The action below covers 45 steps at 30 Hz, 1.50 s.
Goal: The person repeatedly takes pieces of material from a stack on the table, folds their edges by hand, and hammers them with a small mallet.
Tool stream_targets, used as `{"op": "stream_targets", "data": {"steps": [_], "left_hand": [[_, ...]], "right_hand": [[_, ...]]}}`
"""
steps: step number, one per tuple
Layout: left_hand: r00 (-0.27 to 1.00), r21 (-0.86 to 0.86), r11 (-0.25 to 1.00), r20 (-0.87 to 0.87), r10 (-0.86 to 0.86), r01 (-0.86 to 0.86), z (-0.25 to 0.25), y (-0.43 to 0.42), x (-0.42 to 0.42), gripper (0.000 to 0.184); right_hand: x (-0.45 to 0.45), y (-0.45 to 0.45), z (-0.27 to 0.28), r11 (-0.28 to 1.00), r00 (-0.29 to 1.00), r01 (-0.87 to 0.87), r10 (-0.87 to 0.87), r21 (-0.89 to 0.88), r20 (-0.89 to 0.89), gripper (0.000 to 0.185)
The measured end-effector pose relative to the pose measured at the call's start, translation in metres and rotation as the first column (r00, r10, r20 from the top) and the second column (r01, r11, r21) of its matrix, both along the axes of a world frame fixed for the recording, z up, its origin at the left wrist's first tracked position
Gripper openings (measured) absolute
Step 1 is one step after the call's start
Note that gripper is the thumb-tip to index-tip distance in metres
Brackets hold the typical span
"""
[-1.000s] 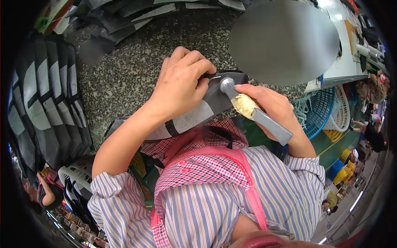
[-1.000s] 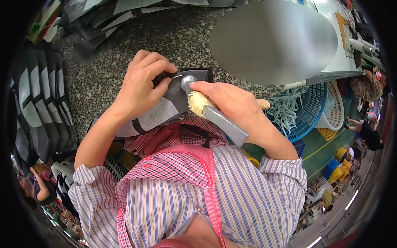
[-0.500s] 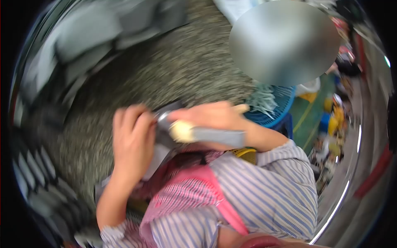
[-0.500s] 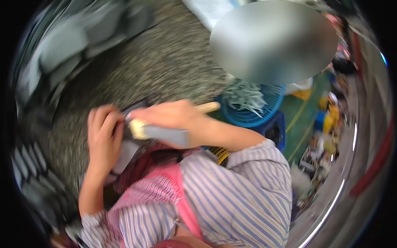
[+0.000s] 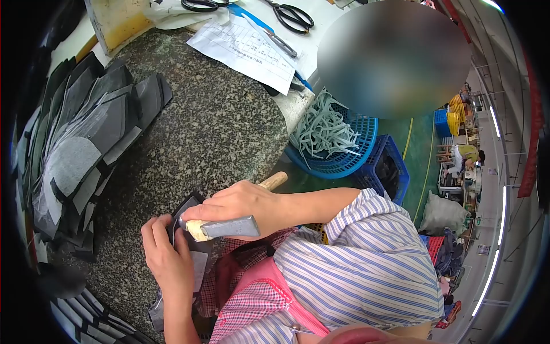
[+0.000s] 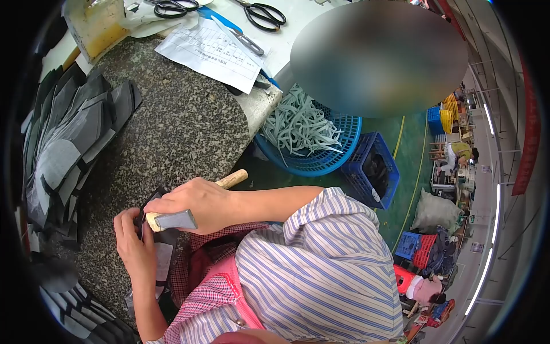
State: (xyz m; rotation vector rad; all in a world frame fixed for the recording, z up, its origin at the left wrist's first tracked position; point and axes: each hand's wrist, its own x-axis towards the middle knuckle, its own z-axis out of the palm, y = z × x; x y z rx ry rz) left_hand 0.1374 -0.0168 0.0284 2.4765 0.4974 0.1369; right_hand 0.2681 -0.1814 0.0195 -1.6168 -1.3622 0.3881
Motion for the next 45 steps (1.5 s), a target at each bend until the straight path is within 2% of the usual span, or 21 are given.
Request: {"op": "stream_targets", "data": {"steps": [3,5,6,7,8,9,10,12,16,19,22,25,28,31,34,37,41,43,45], "left_hand": [[1.000,0.165,0.986,0.023,0.008,-0.011,0.005,-0.010,-0.003,0.036],[1.000,0.104,0.995,-0.011,-0.005,0.006,0.001,-0.003,-0.005,0.036],[0.999,0.083,0.997,-0.049,0.007,-0.003,0.000,0.001,-0.009,0.036],[1.000,0.050,0.999,-0.003,-0.001,0.001,0.001,0.003,-0.006,0.034],[0.999,-0.022,0.999,-0.035,0.038,-0.039,0.005,0.003,-0.003,0.032],[0.998,-0.087,0.995,0.017,0.055,-0.053,0.004,0.006,-0.002,0.029],[0.999,-0.122,0.991,-0.014,0.046,-0.048,0.009,0.009,0.000,0.027],[0.996,-0.258,0.962,-0.023,0.084,-0.087,0.005,0.015,-0.003,0.026],[0.989,-0.366,0.919,-0.065,0.133,-0.148,0.002,0.016,0.003,0.028],[0.990,-0.357,0.924,-0.027,0.136,-0.137,0.000,0.015,0.005,0.026],[0.997,-0.264,0.962,-0.032,0.067,-0.073,0.001,0.019,0.006,0.024],[0.997,-0.268,0.961,-0.050,0.057,-0.069,0.002,0.020,0.010,0.024],[0.998,-0.274,0.960,0.002,0.056,-0.053,-0.002,0.023,0.009,0.026],[0.998,-0.375,0.927,-0.056,-0.002,-0.020,0.006,0.032,0.011,0.026],[0.997,-0.430,0.902,-0.071,0.013,-0.043,0.003,0.036,0.011,0.027],[0.994,-0.372,0.928,-0.104,-0.042,0.000,0.007,0.038,0.015,0.023],[0.993,-0.268,0.958,0.070,-0.090,0.106,-0.004,0.038,0.012,0.020],[0.978,-0.223,0.964,0.182,-0.105,0.145,-0.013,0.038,0.008,0.019],[0.949,-0.058,0.976,0.252,-0.188,0.209,-0.019,0.043,0.004,0.021]], "right_hand": [[0.000,-0.002,0.001,0.998,1.000,-0.007,0.008,-0.058,0.025,0.062],[0.000,-0.004,0.005,0.991,0.999,-0.033,0.035,-0.126,0.020,0.065],[-0.001,-0.004,0.002,0.995,0.997,-0.009,0.015,-0.095,0.070,0.067],[-0.002,-0.004,0.001,0.992,0.993,0.001,0.013,-0.127,0.114,0.064],[-0.002,-0.004,0.001,0.989,0.989,0.000,0.022,-0.148,0.146,0.062],[-0.003,-0.002,0.000,0.994,0.989,0.010,0.006,-0.107,0.148,0.059],[-0.003,-0.001,-0.001,0.998,0.988,0.016,-0.006,-0.065,0.152,0.056],[0.000,0.003,0.006,0.991,0.991,-0.012,0.029,-0.133,0.130,0.050],[0.005,0.008,0.009,0.992,0.998,-0.014,0.022,-0.122,0.065,0.050],[0.008,0.005,0.012,0.990,0.998,-0.016,0.024,-0.143,0.051,0.050],[0.006,0.006,0.012,0.989,0.998,-0.011,0.020,-0.147,0.064,0.052],[0.006,0.007,0.012,0.990,0.997,0.000,0.012,-0.144,0.082,0.053],[0.006,0.007,0.012,0.986,0.998,0.009,0.003,-0.164,0.069,0.054],[0.006,0.008,0.013,0.983,0.999,0.009,0.000,-0.186,0.047,0.054],[0.007,0.009,0.016,0.981,0.999,-0.010,0.020,-0.192,0.049,0.053],[0.009,0.010,0.022,0.973,0.997,-0.072,0.074,-0.218,0.003,0.051],[0.012,0.011,0.028,0.947,0.988,-0.144,0.123,-0.289,-0.090,0.048],[0.013,0.012,0.026,0.956,0.992,-0.122,0.109,-0.265,-0.060,0.049],[0.014,0.014,0.025,0.962,0.994,-0.103,0.090,-0.252,-0.064,0.049]]}}
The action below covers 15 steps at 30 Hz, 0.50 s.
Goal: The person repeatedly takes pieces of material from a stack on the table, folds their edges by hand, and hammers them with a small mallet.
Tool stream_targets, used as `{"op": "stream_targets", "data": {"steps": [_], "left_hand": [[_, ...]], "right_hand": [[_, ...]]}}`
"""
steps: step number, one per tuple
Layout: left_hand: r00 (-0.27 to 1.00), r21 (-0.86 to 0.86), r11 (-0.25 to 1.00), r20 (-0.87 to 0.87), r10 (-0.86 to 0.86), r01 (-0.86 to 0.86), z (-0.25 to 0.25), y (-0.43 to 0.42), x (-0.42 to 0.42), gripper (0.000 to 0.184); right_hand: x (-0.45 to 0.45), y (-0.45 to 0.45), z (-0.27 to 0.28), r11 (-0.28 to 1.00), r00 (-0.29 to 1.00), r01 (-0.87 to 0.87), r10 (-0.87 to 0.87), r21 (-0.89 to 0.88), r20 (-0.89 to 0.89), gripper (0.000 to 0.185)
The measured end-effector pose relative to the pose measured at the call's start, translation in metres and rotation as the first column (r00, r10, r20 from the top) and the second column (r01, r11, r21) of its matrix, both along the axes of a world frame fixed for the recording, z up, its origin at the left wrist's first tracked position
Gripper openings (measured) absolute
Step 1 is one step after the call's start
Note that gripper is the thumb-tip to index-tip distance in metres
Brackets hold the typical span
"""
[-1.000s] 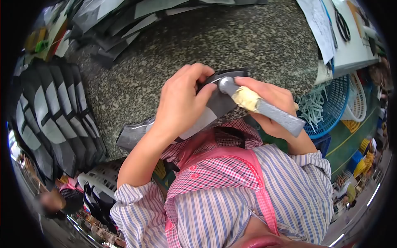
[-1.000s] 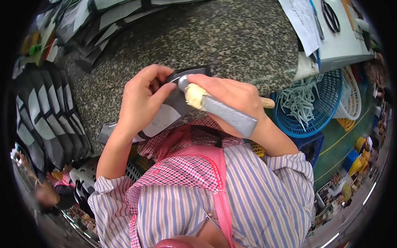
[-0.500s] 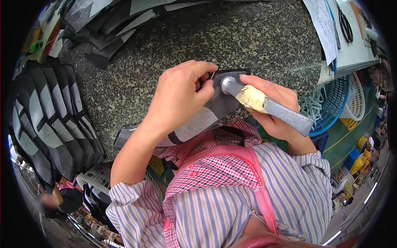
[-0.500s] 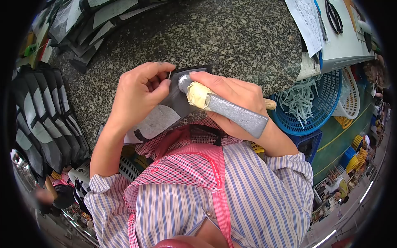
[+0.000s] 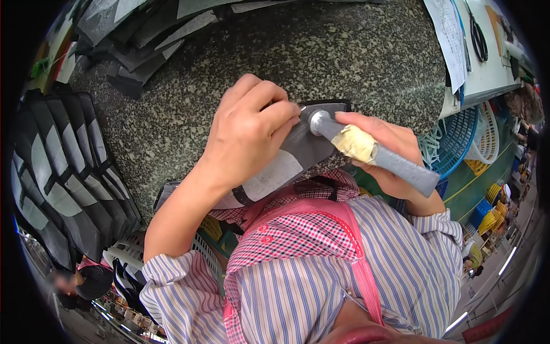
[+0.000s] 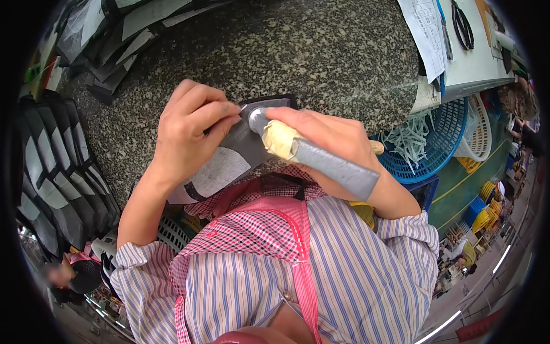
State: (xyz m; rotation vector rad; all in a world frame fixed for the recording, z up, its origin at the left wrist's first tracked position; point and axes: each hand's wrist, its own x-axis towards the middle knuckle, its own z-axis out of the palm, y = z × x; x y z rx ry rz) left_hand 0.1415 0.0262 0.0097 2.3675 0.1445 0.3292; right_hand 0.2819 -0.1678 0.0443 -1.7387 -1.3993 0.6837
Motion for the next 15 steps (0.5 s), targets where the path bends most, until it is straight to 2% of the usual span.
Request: {"op": "stream_targets", "data": {"steps": [1,4,7,10,15], "left_hand": [[0.999,0.075,0.997,0.046,-0.027,0.023,-0.002,0.002,-0.002,0.022],[0.998,0.070,0.997,0.062,0.028,-0.033,-0.004,-0.003,-0.004,0.025],[0.996,0.175,0.980,0.009,0.092,-0.093,0.006,-0.004,-0.002,0.027],[0.999,0.184,0.982,0.020,0.038,-0.042,0.001,-0.007,-0.005,0.027],[0.998,0.057,0.997,-0.029,0.048,-0.046,0.000,-0.008,0.001,0.020]], "right_hand": [[0.000,0.001,0.001,1.000,1.000,0.014,-0.014,-0.001,-0.018,0.050],[0.002,0.006,0.005,1.000,1.000,0.018,-0.018,-0.025,-0.010,0.050],[0.004,0.012,0.013,0.997,0.999,-0.010,0.013,-0.072,0.040,0.049],[0.003,0.012,0.015,0.995,0.997,-0.022,0.028,-0.101,0.067,0.049],[-0.002,0.011,0.014,0.996,0.998,0.007,-0.002,-0.088,0.059,0.048]]}}
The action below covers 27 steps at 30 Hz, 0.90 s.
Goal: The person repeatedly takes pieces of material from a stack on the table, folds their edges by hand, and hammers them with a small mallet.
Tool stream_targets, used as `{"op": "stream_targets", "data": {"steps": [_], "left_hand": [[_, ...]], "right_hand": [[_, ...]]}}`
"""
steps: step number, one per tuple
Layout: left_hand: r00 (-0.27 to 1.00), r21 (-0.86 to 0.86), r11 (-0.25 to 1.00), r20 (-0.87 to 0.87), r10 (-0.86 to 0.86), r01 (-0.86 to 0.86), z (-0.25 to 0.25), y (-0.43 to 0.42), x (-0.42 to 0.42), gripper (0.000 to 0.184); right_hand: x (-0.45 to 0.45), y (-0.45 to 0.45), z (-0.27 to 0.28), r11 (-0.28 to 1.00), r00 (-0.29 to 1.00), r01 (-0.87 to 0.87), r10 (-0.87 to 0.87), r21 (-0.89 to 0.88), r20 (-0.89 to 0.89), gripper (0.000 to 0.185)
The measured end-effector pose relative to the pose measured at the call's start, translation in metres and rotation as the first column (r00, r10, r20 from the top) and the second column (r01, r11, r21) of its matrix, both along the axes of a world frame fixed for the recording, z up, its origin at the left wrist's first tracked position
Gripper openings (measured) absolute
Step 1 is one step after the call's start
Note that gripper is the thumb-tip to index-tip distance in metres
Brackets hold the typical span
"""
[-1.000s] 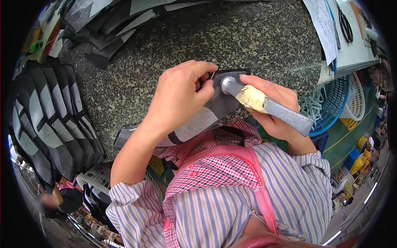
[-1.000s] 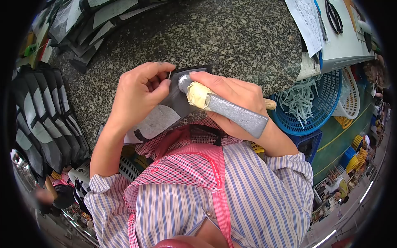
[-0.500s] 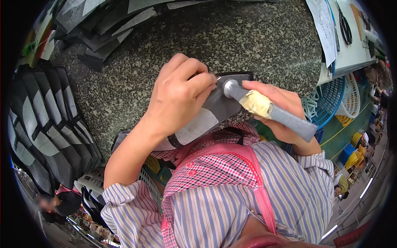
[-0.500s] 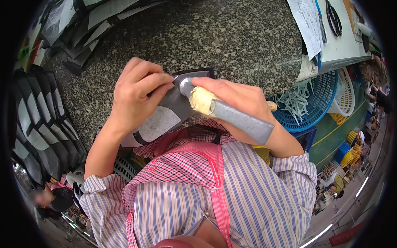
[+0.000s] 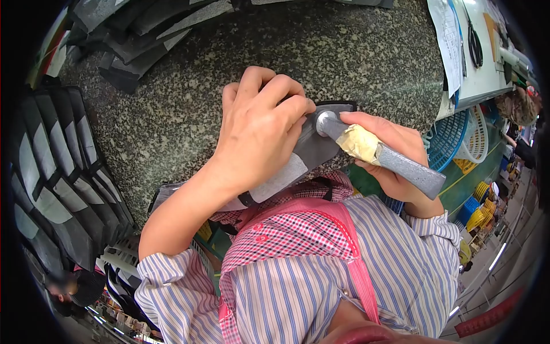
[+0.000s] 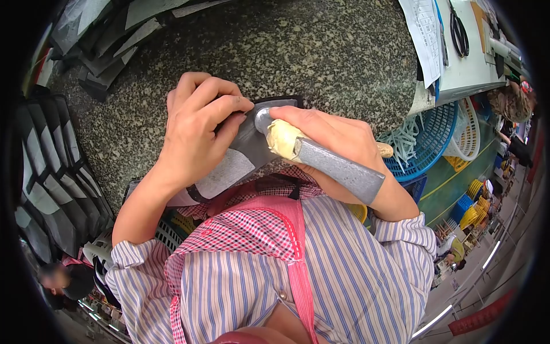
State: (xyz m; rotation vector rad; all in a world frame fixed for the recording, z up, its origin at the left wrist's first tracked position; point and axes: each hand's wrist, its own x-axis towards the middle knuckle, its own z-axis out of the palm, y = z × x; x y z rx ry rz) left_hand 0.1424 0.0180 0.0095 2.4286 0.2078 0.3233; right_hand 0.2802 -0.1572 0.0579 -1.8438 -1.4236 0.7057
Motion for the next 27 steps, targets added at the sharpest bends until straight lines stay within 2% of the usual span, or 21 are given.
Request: {"op": "stream_targets", "data": {"steps": [4,8,9,12,14,16,19,20,22,24,27], "left_hand": [[1.000,-0.020,1.000,-0.016,-0.018,0.018,0.000,0.003,-0.002,0.021],[0.996,0.054,0.996,0.041,-0.077,0.075,-0.003,0.010,-0.003,0.023],[0.994,0.073,0.993,0.053,-0.094,0.090,-0.004,0.011,-0.003,0.023],[0.988,0.131,0.984,0.086,-0.132,0.120,-0.005,0.012,-0.001,0.026],[0.985,0.153,0.979,0.094,-0.147,0.132,-0.006,0.013,-0.001,0.027],[0.984,0.162,0.976,0.088,-0.158,0.142,-0.007,0.013,0.000,0.028],[0.988,0.125,0.984,0.076,-0.136,0.126,-0.008,0.013,0.000,0.021],[0.995,0.124,0.990,0.063,-0.077,0.069,-0.006,0.013,-0.001,0.023],[0.998,0.121,0.991,0.039,0.048,-0.052,0.001,0.013,-0.006,0.027],[0.999,0.094,0.995,0.033,0.041,-0.044,-0.001,0.014,-0.011,0.026],[0.998,0.116,0.993,0.060,0.007,-0.014,-0.002,0.012,-0.012,0.023]], "right_hand": [[-0.002,-0.001,0.001,1.000,1.000,0.002,-0.002,-0.003,-0.008,0.046],[0.007,-0.001,0.004,0.999,0.998,-0.026,0.024,0.034,0.057,0.045],[0.011,-0.001,0.009,0.999,0.998,-0.004,0.008,-0.055,0.068,0.045],[0.012,0.010,0.022,0.990,0.983,0.137,-0.140,0.035,0.120,0.044],[0.010,0.014,0.020,0.995,0.983,0.088,-0.093,0.036,0.156,0.042],[0.015,0.017,0.008,0.993,0.979,-0.104,0.112,-0.052,0.169,0.041],[0.020,0.034,0.023,0.960,0.974,-0.138,0.176,-0.243,0.142,0.043],[0.023,0.039,0.026,0.941,0.973,-0.157,0.200,-0.300,0.117,0.044],[0.026,0.040,0.026,0.943,0.963,-0.184,0.230,-0.277,0.144,0.043],[0.025,0.038,0.023,0.950,0.965,-0.176,0.218,-0.257,0.148,0.042],[0.027,0.038,0.018,0.974,0.970,-0.179,0.198,-0.138,0.139,0.031]]}}
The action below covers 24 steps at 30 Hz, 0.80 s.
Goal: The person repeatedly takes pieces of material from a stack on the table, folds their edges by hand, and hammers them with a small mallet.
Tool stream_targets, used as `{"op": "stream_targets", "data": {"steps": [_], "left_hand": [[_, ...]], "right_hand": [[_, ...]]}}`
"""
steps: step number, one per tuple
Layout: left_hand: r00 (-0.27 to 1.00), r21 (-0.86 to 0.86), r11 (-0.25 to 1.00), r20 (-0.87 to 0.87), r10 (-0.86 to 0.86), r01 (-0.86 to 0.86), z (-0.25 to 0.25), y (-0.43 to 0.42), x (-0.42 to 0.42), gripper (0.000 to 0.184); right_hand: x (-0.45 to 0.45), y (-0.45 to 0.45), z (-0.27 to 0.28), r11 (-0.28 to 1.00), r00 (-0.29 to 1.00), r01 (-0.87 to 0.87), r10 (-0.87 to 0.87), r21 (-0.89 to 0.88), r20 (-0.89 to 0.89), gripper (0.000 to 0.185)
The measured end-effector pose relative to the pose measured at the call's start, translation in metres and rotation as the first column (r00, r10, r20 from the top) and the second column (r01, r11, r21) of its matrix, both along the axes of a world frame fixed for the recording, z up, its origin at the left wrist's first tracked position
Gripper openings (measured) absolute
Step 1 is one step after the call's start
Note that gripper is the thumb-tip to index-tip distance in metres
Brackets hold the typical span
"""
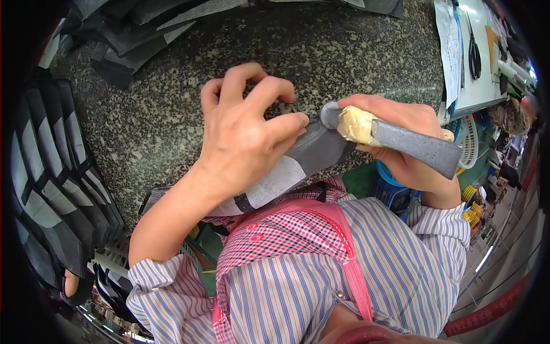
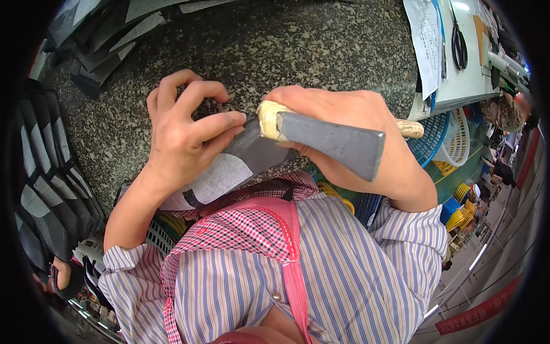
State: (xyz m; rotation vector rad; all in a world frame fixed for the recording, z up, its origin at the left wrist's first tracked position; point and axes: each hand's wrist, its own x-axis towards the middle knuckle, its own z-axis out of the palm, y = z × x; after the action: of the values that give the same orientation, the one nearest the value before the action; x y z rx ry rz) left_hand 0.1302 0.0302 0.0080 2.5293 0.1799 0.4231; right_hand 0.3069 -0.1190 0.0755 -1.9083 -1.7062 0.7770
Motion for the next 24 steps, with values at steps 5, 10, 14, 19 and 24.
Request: {"op": "stream_targets", "data": {"steps": [5,10,14,19,24], "left_hand": [[0.998,0.118,0.991,0.021,-0.059,0.056,-0.004,-0.003,-0.002,0.023],[0.998,0.046,0.998,-0.038,0.046,-0.044,0.006,-0.002,-0.006,0.029],[1.000,0.078,0.997,-0.021,-0.018,0.020,0.005,-0.009,-0.009,0.028],[0.997,0.277,0.958,-0.036,-0.068,0.075,0.009,-0.031,-0.010,0.021],[0.995,-0.040,0.996,0.049,0.087,-0.085,0.000,-0.029,-0.018,0.032]], "right_hand": [[-0.008,-0.010,-0.006,0.963,0.983,0.184,-0.185,0.195,-0.015,0.041],[-0.020,-0.014,-0.013,0.996,0.996,0.084,-0.084,0.007,0.025,0.044],[-0.025,-0.020,-0.016,0.993,0.993,0.113,-0.115,0.043,0.038,0.044],[-0.024,-0.017,-0.008,0.974,0.984,0.147,-0.161,0.170,0.075,0.046],[-0.033,-0.018,-0.018,0.991,0.989,0.102,-0.111,0.091,0.099,0.045]]}}
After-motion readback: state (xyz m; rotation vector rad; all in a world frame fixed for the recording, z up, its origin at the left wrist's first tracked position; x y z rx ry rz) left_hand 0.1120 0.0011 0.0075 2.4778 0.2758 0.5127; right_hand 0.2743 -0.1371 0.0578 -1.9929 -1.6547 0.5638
